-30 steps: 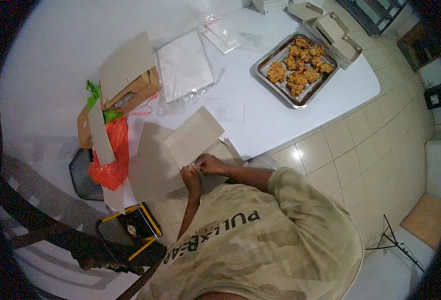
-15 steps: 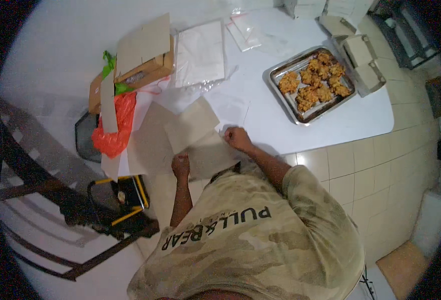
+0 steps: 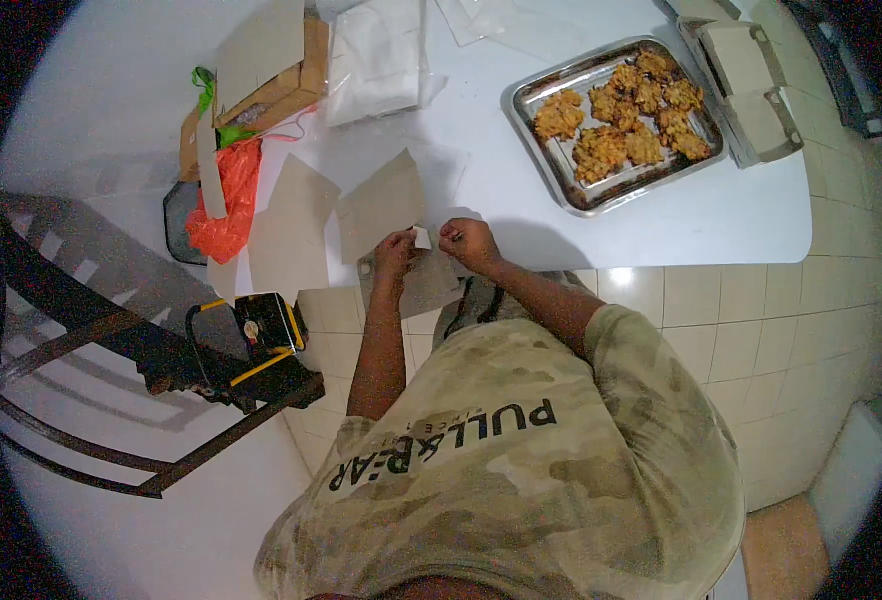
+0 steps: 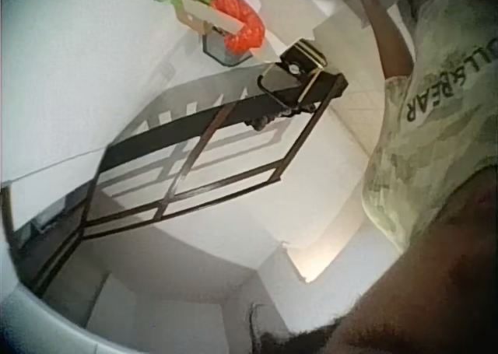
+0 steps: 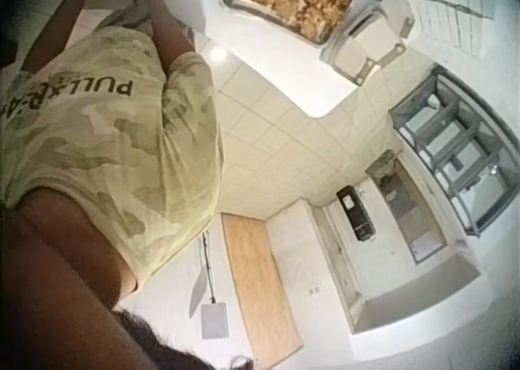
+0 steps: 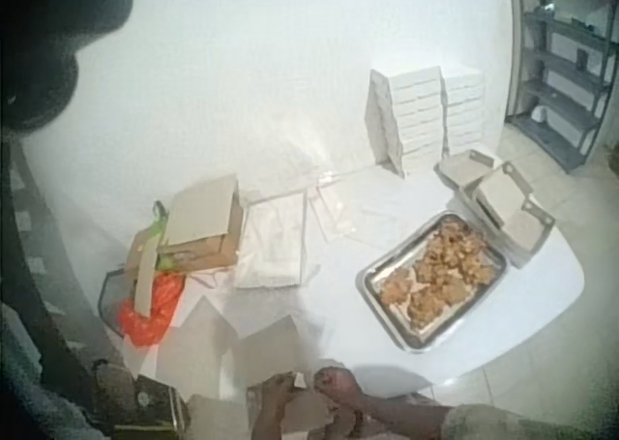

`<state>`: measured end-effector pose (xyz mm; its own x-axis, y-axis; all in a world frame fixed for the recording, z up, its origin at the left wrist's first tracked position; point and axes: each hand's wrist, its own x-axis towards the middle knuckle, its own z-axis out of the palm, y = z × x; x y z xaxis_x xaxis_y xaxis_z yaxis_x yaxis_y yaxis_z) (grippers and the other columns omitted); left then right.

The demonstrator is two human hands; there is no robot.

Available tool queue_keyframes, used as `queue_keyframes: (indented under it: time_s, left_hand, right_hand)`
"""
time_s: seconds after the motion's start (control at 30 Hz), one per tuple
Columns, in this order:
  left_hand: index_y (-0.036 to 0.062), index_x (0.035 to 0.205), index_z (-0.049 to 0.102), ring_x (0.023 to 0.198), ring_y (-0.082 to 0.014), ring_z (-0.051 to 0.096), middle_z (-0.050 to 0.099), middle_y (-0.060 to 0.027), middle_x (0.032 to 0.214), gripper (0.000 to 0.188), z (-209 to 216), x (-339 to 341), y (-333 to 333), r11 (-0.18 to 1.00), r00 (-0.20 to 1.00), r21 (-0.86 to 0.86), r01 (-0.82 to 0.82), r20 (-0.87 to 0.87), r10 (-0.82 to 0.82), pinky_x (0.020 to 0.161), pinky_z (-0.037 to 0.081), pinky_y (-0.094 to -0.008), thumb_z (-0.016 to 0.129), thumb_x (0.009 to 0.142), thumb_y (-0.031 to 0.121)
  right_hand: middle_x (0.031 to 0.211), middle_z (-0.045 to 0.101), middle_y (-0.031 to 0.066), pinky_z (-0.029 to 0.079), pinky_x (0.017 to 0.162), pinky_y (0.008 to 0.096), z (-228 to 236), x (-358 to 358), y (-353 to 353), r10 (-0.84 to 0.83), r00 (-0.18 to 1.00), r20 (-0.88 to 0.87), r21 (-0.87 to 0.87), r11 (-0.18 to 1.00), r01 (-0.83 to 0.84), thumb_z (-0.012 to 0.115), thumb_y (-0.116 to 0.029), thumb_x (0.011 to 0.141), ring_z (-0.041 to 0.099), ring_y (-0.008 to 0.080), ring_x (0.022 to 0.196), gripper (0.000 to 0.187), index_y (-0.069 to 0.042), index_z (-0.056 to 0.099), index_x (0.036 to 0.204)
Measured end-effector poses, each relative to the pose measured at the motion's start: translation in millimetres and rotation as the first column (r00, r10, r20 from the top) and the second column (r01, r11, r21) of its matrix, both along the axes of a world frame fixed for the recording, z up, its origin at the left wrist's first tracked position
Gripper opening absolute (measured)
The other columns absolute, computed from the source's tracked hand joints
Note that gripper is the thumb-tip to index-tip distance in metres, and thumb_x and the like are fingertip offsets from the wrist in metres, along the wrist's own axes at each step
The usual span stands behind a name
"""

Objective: The person folds and assembles multiple flat cardboard boxes on a table, including inserting a paper liner into one box and stacking the finished boxes.

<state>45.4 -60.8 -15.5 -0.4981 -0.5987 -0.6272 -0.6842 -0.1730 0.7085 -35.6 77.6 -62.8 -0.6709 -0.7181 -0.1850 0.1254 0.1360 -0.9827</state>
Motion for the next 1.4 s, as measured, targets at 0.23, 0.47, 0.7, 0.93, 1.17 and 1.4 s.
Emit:
queue_keyframes:
  time_s: [0.23,0.47,0.7,0.93,1.17,1.4]
  left_hand:
    - [0.0046,0.089,0.056,0.065,-0.0122,0.053,0.058,-0.0025,0.08,0.03,5,11,44,0.987,0.987,-0.037,-0.156,-0.033,0.155,0.054,0.041,-0.0263,0.062,0.076,0.03]
    - [0.0051,0.095,0.056,0.063,-0.0075,0.049,0.053,0.0014,0.075,0.023,-1,12,54,0.935,0.933,0.139,-0.327,-0.111,0.343,0.055,0.041,-0.0202,0.058,0.081,0.023]
    - [0.0036,0.092,0.056,0.063,-0.0085,0.049,0.053,0.0003,0.075,0.02,4,8,69,0.897,0.882,0.126,-0.424,-0.17,0.44,0.057,0.044,-0.0217,0.058,0.081,0.021]
    - [0.0015,0.085,0.056,0.068,-0.0156,0.052,0.055,-0.0065,0.08,0.014,-15,13,77,0.922,0.986,-0.355,-0.157,-0.103,0.128,0.062,0.045,-0.028,0.059,0.078,0.014]
    - [0.0024,0.082,0.056,0.089,-0.0251,0.053,0.053,-0.0127,0.096,0.007,-19,8,82,0.71,0.992,-0.702,0.058,-0.042,-0.123,0.077,0.043,-0.0357,0.056,0.075,0.004]
    - [0.0043,0.101,0.056,0.099,-0.027,0.051,0.052,-0.015,0.107,0.026,-21,6,79,0.841,0.958,-0.538,0.056,-0.21,-0.198,0.084,0.039,-0.0337,0.042,0.079,0.003]
  right_hand:
    - [0.072,0.054,0.0006,0.041,0.057,0.0218,-36,8,10,0.111,0.939,0.327,-0.001,0.993,-0.117,0.056,-0.013,0.081,0.048,0.0076,0.061,0.017,0.0,0.053,0.093]
    - [0.065,0.051,-0.0017,0.037,0.049,0.023,-31,2,11,0.152,0.77,0.62,-0.119,0.988,-0.099,0.057,-0.02,0.08,0.042,0.0074,0.054,0.018,-0.004,0.058,0.086]
    - [0.07,0.052,-0.003,0.036,0.05,0.0201,-24,-7,16,0.172,0.685,0.708,-0.072,0.982,-0.173,0.057,-0.02,0.081,0.043,0.006,0.055,0.016,-0.006,0.057,0.089]
    - [0.068,0.056,0.0038,0.042,0.051,0.0298,-25,4,15,0.156,0.904,0.399,-0.025,0.987,-0.159,0.06,-0.025,0.077,0.048,0.0155,0.051,0.023,-0.001,0.061,0.078]
    - [0.07,0.058,0.0084,0.042,0.059,0.028,-22,2,10,0.155,0.97,-0.19,0.228,0.967,-0.11,0.062,-0.023,0.072,0.053,0.0159,0.061,0.025,0.002,0.06,0.073]
    - [0.065,0.058,0.012,0.045,0.063,0.0309,-24,-10,-4,0.023,0.997,-0.068,0.29,0.957,-0.003,0.06,-0.025,0.072,0.058,0.0204,0.064,0.028,0.002,0.06,0.07]
